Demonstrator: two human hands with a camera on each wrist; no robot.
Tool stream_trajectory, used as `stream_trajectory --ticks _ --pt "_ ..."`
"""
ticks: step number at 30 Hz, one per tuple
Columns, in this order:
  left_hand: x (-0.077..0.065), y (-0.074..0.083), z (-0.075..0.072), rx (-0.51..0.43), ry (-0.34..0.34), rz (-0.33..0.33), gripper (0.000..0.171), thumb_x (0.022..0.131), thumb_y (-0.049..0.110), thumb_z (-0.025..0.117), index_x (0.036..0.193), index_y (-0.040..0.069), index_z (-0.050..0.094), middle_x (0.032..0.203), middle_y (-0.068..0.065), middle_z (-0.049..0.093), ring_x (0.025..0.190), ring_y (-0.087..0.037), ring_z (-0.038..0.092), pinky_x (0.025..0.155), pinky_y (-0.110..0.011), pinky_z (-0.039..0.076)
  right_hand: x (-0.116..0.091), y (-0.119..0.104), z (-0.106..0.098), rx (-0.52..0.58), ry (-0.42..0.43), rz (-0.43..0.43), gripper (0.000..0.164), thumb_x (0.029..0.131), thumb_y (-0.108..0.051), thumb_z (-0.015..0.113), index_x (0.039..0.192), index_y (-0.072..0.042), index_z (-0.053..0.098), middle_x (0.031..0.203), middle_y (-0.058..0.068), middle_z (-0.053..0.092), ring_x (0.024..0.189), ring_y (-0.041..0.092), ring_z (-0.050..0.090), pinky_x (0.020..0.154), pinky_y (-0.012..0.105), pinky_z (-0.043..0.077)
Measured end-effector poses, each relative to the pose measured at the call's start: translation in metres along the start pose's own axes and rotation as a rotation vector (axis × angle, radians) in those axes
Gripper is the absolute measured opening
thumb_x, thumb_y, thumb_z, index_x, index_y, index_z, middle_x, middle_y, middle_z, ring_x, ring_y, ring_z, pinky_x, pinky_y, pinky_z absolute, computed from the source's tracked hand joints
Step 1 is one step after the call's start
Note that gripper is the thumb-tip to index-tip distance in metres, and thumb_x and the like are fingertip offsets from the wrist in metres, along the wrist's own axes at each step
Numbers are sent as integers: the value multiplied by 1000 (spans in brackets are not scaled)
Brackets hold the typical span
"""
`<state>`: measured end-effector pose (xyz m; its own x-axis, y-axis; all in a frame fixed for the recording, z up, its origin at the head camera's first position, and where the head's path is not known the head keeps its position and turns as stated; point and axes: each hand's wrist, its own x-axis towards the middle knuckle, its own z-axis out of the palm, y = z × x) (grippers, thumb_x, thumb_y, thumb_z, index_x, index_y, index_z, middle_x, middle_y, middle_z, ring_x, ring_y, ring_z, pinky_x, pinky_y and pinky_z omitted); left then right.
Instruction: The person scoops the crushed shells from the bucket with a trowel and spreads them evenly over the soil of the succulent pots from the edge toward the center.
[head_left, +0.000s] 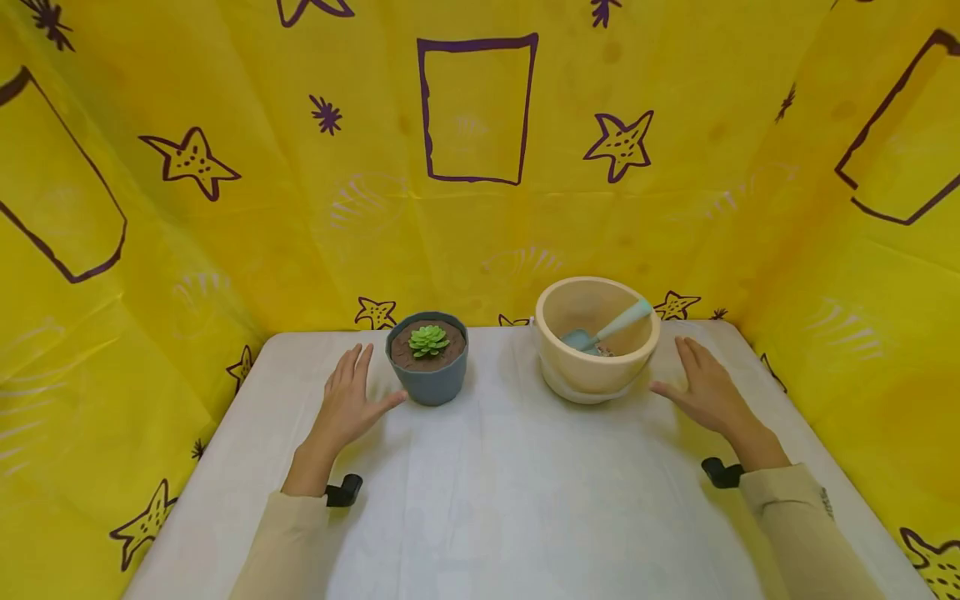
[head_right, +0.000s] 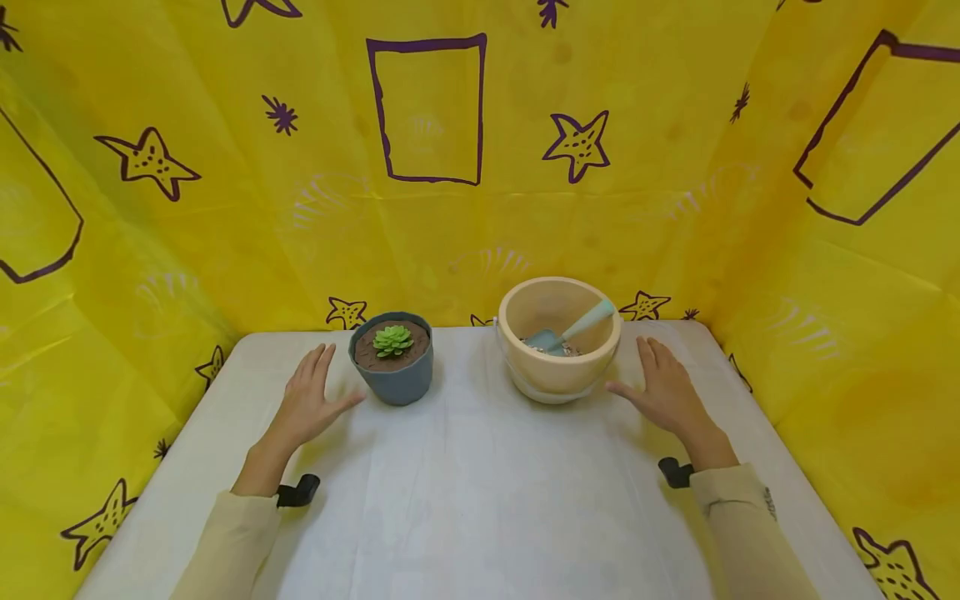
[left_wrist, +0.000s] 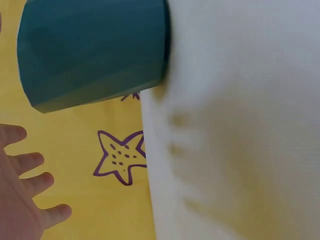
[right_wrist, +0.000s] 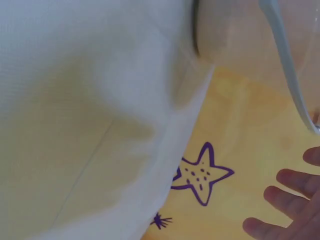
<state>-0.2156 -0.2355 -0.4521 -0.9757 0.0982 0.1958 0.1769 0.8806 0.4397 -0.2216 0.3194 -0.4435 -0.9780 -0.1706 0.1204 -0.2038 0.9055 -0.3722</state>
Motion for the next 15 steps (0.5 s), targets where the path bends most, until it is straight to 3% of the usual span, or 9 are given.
stream_trajectory --ticks 7,15 --pt "7 9 -1 -31 24 26 107 79 63 68 156 8 17 160 -22 16 147 -43 15 114 -67 15 0 0 -6 49 -12 28 101 92 -56 57 155 2 3 156 35 12 140 57 16 108 73 19" --pt "13 18 -3 -63 46 53 105 80 60 70 156 10 17 161 -20 16 148 -42 15 114 -67 16 2 -2 -15 118 39 11 95 94 -49 59 155 4 7 155 36 15 140 56 16 106 74 19"
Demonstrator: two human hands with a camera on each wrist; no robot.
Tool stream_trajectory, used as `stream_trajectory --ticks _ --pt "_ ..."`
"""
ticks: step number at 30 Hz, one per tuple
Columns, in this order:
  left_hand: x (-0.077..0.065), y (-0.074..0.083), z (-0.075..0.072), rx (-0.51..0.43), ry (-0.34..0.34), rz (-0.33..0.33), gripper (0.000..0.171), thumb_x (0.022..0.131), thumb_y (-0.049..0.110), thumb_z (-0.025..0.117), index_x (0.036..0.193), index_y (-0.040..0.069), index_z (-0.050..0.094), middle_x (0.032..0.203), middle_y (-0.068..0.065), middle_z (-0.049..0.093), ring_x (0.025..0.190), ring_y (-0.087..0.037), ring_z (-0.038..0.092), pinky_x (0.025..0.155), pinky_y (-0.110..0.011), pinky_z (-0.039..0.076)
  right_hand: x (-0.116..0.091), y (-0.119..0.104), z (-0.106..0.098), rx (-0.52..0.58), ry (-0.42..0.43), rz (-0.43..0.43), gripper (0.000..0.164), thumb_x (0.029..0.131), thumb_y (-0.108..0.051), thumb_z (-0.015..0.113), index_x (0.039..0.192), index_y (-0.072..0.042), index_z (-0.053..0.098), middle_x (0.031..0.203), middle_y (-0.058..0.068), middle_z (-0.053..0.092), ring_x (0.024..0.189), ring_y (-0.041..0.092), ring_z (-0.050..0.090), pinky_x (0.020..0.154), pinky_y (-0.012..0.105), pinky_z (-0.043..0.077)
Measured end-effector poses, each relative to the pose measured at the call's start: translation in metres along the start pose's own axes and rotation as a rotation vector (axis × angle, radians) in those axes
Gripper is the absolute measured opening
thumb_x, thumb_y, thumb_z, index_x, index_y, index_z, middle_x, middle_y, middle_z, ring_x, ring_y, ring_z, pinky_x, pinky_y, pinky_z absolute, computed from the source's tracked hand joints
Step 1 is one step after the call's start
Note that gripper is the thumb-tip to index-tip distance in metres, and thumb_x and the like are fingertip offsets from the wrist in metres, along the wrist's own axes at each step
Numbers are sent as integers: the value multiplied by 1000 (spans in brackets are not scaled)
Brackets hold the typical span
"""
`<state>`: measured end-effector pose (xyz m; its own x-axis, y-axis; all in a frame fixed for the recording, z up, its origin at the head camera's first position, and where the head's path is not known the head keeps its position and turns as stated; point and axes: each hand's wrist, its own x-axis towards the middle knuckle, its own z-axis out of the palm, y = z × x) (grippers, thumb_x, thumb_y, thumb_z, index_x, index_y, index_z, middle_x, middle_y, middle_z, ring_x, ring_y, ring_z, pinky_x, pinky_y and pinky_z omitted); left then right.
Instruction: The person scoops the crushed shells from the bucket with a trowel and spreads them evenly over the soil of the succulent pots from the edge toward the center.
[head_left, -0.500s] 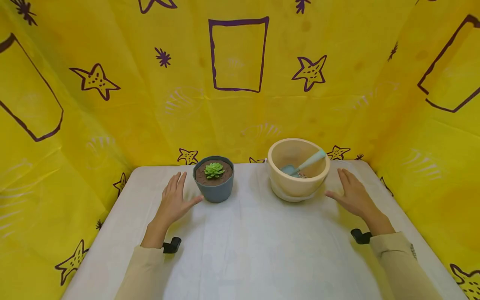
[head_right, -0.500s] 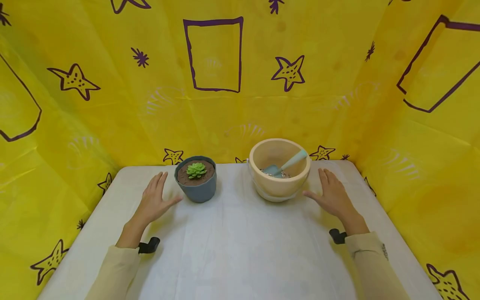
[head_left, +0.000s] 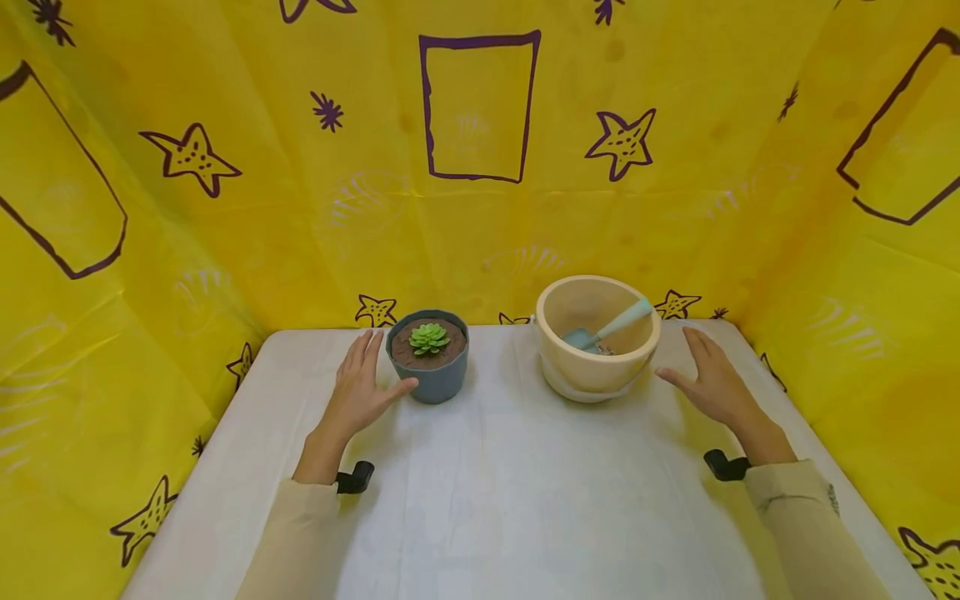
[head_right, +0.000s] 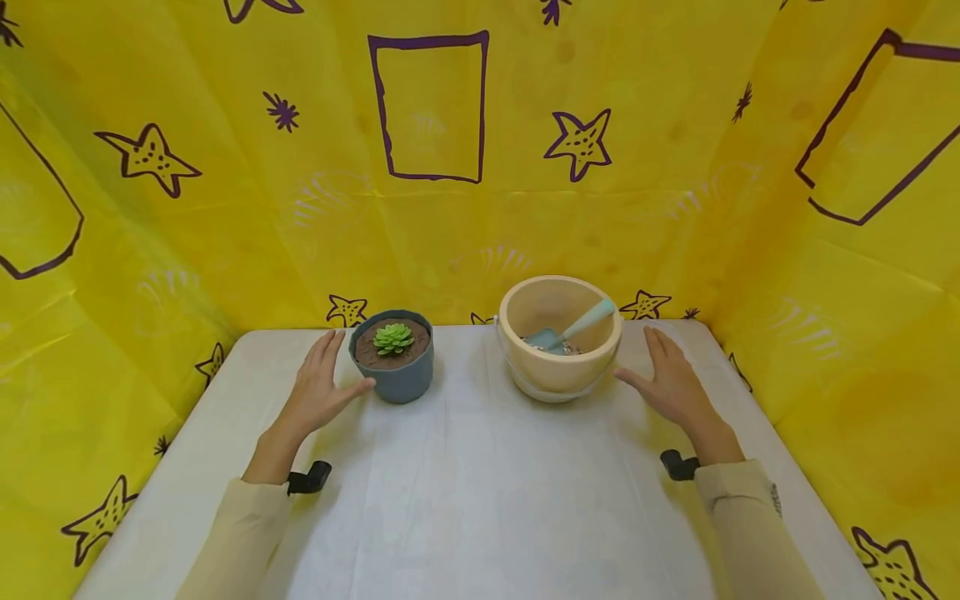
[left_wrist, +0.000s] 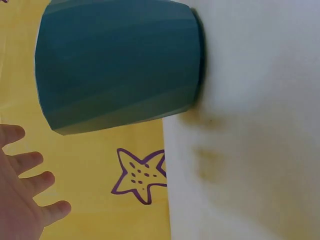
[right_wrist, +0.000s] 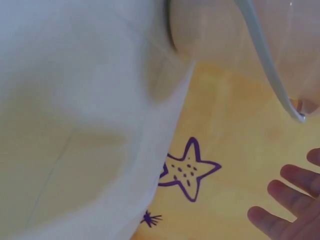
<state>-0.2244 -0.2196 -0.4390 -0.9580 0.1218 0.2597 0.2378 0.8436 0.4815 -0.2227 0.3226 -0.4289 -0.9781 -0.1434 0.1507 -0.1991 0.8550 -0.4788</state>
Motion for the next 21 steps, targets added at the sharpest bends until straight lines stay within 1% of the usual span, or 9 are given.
stream_trajectory --ticks 6,11,16,18,21 --pt "8 8 -3 -23 12 24 103 80 58 70 155 8 20 160 -21 19 148 -41 16 114 -66 17 3 -8 -9 -5 -5 14 94 95 -51 56 155 2 7 156 35 14 140 57 17 105 76 20" --pt "18 20 -11 -48 13 56 103 80 60 70 155 7 22 161 -19 18 148 -41 17 115 -66 17 6 -13 -15 2 6 18 93 96 -51 55 155 2 7 155 37 14 139 58 17 104 76 19" --pt "29 31 -17 -63 20 101 107 80 70 63 156 9 19 161 -19 18 148 -41 19 115 -67 18 9 -17 -20 12 27 5 90 96 -50 54 154 4 10 154 38 16 138 59 17 105 77 18" --pt "32 34 -17 -70 8 100 109 79 74 60 156 9 19 161 -19 18 148 -42 18 115 -67 17 10 -18 -21 15 30 -1 90 96 -49 54 155 3 10 154 37 16 138 59 17 104 77 18" --pt "35 39 -16 -87 -9 95 110 78 76 59 156 9 19 161 -19 17 149 -41 16 115 -67 16 13 -21 -24 25 34 -12 87 96 -48 54 154 2 13 154 37 17 139 59 18 104 77 19"
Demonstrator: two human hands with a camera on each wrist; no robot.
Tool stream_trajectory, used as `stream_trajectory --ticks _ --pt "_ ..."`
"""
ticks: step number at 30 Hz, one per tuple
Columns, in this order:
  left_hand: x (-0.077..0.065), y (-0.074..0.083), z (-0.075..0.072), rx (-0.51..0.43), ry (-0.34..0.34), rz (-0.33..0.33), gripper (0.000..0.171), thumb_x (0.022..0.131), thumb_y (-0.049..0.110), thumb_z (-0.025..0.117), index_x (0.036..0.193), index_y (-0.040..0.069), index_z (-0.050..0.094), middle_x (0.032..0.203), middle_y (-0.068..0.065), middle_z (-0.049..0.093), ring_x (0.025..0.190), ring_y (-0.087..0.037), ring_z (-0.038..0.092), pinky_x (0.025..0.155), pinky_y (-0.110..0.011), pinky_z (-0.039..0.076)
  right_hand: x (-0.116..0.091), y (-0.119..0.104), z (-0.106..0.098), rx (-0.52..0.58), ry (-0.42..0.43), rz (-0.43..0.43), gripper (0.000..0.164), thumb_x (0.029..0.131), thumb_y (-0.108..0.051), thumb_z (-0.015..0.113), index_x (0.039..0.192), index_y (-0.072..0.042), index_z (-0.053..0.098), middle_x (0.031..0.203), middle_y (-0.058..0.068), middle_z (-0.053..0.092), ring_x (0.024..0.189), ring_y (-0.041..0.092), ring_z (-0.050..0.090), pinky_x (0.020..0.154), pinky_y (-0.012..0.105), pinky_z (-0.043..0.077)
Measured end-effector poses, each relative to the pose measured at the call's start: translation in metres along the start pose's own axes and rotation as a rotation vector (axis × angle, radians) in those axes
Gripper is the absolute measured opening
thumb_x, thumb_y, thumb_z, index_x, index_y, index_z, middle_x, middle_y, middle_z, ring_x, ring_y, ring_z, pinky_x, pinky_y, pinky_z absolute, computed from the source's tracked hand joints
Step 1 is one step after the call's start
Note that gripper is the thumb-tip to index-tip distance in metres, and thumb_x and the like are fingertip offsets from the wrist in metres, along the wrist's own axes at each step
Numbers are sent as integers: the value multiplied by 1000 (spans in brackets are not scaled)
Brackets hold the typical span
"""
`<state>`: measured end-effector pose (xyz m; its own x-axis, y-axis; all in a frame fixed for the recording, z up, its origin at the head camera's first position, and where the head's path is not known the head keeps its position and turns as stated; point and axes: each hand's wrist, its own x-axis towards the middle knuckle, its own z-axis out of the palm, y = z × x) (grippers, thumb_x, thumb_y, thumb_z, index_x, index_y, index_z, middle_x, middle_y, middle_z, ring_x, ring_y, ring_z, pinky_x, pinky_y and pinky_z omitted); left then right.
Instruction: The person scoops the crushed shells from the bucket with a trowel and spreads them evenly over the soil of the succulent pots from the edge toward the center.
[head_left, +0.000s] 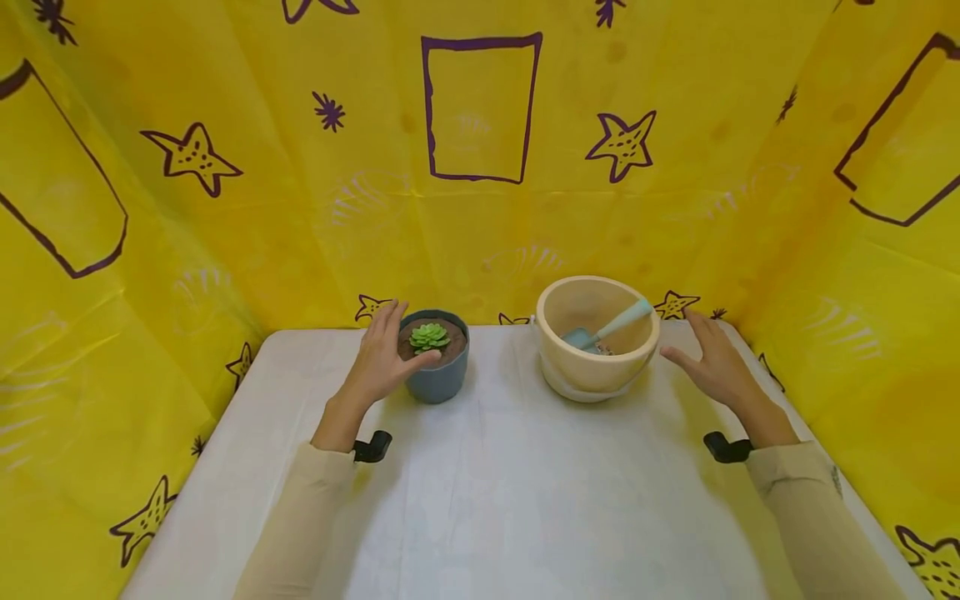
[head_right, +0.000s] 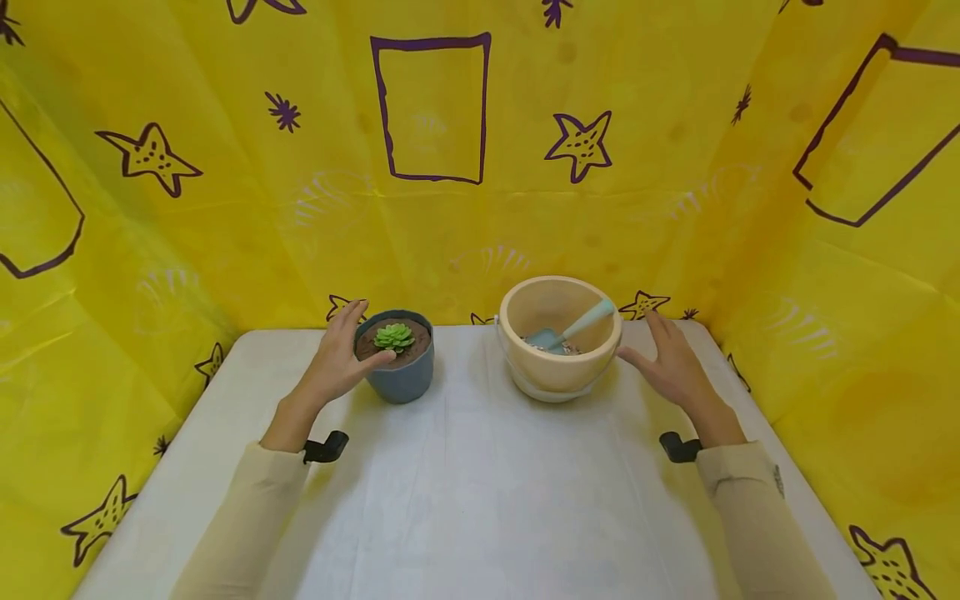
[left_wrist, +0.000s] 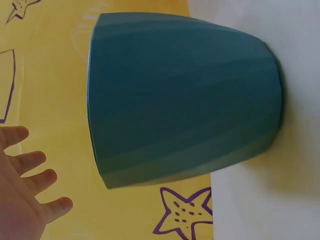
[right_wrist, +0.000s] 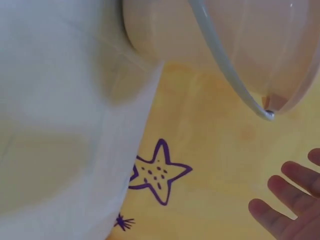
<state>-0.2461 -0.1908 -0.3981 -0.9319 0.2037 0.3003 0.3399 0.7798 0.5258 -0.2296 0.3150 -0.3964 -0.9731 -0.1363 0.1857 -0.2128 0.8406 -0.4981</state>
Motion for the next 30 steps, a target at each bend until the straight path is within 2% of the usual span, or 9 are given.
stream_trajectory --ticks 6,13,19,26,30 --pt "6 8 2 -15 -43 -15 109 78 72 62 157 11 17 163 -16 12 150 -40 12 115 -67 15 8 -5 -4 -1 -14 -6 86 97 -48 53 155 2 13 155 35 18 139 58 17 105 76 17" --pt "18 17 -3 -28 -31 9 107 79 70 64 156 11 18 162 -16 16 149 -39 16 115 -68 18 16 -10 -11 -12 -26 12 87 96 -50 54 156 -2 13 156 34 19 139 58 19 105 76 19" --pt "28 27 5 -59 -48 21 101 81 59 69 156 12 20 162 -14 16 150 -37 15 115 -65 21 22 -13 -16 -21 -36 5 83 97 -49 53 155 -2 17 154 35 22 138 58 21 105 76 20" --pt "34 36 18 -121 -46 35 116 72 86 53 156 14 20 162 -14 17 150 -35 16 114 -66 23 27 -13 -14 8 -61 18 83 98 -50 51 155 -2 16 156 32 19 141 56 18 106 75 19" --pt "37 42 23 -142 -62 36 119 68 91 48 157 16 18 163 -13 15 150 -35 15 114 -67 23 30 -13 -12 33 -67 8 82 98 -49 51 155 -1 16 157 32 19 142 56 17 107 75 19"
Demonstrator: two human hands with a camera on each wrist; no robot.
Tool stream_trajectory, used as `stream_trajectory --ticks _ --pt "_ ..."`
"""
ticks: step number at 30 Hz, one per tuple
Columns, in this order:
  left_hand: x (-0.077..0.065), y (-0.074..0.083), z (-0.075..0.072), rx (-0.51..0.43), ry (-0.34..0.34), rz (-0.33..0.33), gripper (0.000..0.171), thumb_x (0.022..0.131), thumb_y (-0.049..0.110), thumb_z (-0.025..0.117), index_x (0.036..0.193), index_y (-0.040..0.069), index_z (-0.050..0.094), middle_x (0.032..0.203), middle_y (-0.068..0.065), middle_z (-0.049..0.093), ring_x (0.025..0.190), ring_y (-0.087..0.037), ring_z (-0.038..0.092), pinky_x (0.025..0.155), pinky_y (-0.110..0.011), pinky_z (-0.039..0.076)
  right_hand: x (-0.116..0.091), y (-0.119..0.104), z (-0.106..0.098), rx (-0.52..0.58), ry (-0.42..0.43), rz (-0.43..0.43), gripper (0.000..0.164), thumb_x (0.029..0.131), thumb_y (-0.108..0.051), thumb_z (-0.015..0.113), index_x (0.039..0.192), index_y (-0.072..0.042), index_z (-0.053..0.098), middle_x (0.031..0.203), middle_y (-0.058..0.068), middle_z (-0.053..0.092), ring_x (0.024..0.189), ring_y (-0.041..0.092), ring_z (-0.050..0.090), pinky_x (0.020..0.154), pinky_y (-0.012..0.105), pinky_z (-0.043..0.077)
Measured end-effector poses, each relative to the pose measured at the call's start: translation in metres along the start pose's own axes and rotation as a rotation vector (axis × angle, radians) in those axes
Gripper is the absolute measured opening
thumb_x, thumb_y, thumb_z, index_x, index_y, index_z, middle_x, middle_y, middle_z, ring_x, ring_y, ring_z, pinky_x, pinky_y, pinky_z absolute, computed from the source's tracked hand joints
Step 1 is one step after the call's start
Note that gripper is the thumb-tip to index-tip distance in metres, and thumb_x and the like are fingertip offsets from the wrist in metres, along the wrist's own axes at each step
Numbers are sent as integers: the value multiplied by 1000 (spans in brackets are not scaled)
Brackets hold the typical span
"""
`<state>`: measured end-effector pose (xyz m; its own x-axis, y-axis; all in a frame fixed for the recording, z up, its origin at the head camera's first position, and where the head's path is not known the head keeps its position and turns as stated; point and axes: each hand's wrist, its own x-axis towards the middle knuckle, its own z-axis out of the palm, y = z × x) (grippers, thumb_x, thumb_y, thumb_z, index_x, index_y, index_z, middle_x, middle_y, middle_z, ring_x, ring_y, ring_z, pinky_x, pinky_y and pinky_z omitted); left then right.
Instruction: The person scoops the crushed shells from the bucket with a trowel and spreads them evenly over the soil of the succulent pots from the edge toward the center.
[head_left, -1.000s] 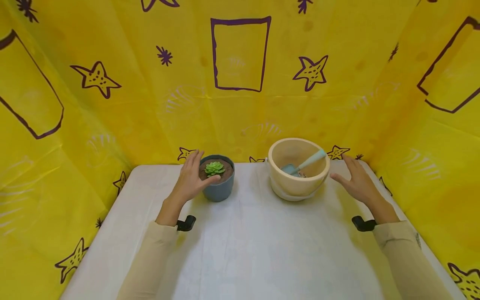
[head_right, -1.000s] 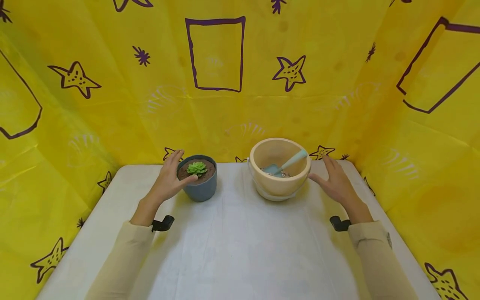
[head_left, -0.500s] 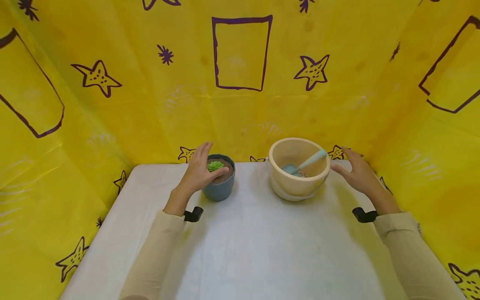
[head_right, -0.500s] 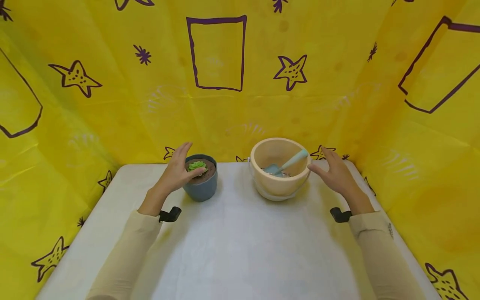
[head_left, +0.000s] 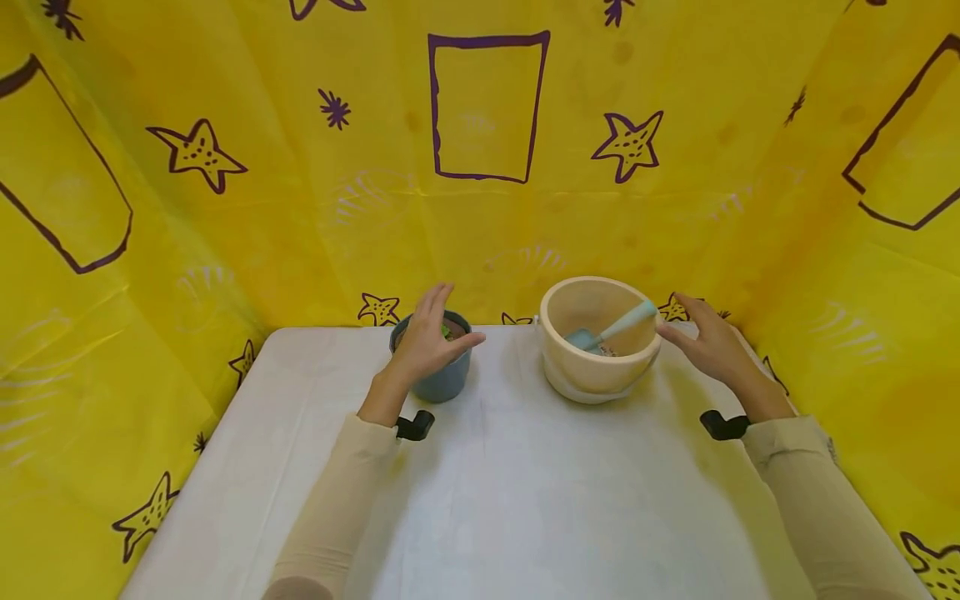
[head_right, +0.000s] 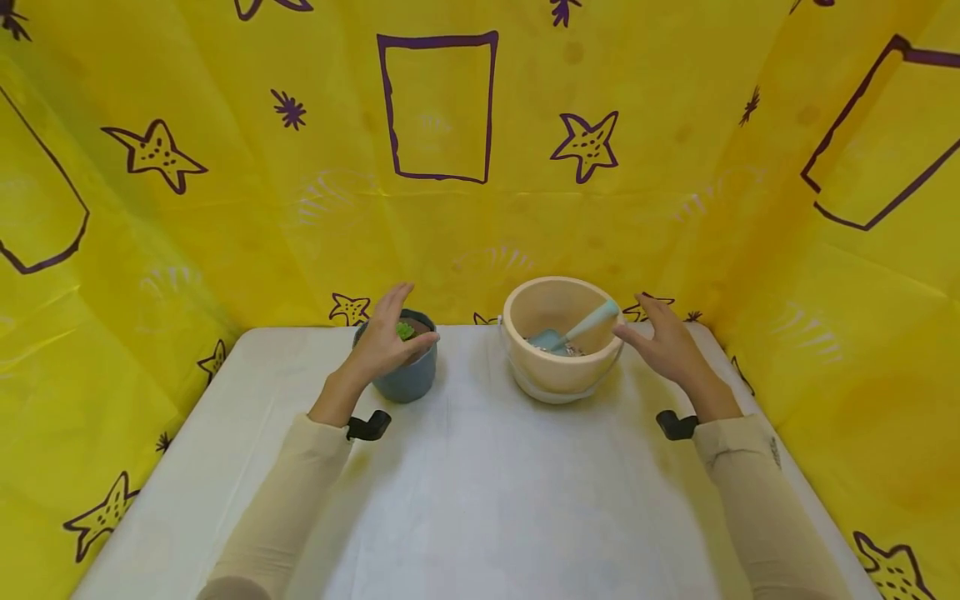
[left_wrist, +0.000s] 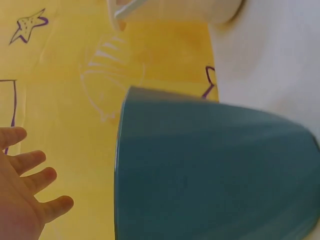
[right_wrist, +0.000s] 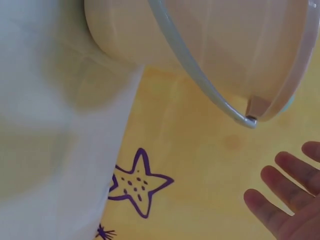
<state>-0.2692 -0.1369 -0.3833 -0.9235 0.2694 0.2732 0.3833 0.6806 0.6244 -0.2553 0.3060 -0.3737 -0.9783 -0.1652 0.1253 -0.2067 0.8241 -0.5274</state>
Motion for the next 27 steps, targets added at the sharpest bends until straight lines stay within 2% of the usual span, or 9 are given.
stream_trajectory --ticks 4,12,20,24,27 --pt "2 5 8 -19 -4 18 125 62 95 41 157 16 18 163 -13 16 150 -34 16 114 -66 25 4 -1 1 12 1 -20 80 99 -46 51 155 1 18 155 34 20 141 57 19 106 75 20" --pt "8 12 24 -5 -24 44 129 60 98 36 156 13 21 161 -13 21 149 -33 20 115 -64 25 13 -3 4 44 8 -61 77 99 -43 52 152 5 23 152 36 25 139 56 23 107 73 21" --pt "14 20 39 -55 -63 42 131 59 98 37 156 13 21 161 -12 21 149 -33 21 115 -63 25 18 -1 4 34 13 -64 74 100 -42 51 152 4 25 150 36 29 137 56 26 106 74 23" --pt "16 24 46 -85 -84 52 127 61 96 40 156 15 21 161 -12 21 149 -33 21 115 -63 26 21 0 5 33 10 -58 73 100 -42 51 152 3 26 150 35 31 136 56 28 105 73 24" --pt "18 26 51 -97 -99 58 118 69 90 47 156 14 20 161 -12 21 149 -32 21 115 -61 27 23 0 6 40 5 -53 73 100 -43 50 152 3 26 150 35 31 135 55 29 105 73 26"
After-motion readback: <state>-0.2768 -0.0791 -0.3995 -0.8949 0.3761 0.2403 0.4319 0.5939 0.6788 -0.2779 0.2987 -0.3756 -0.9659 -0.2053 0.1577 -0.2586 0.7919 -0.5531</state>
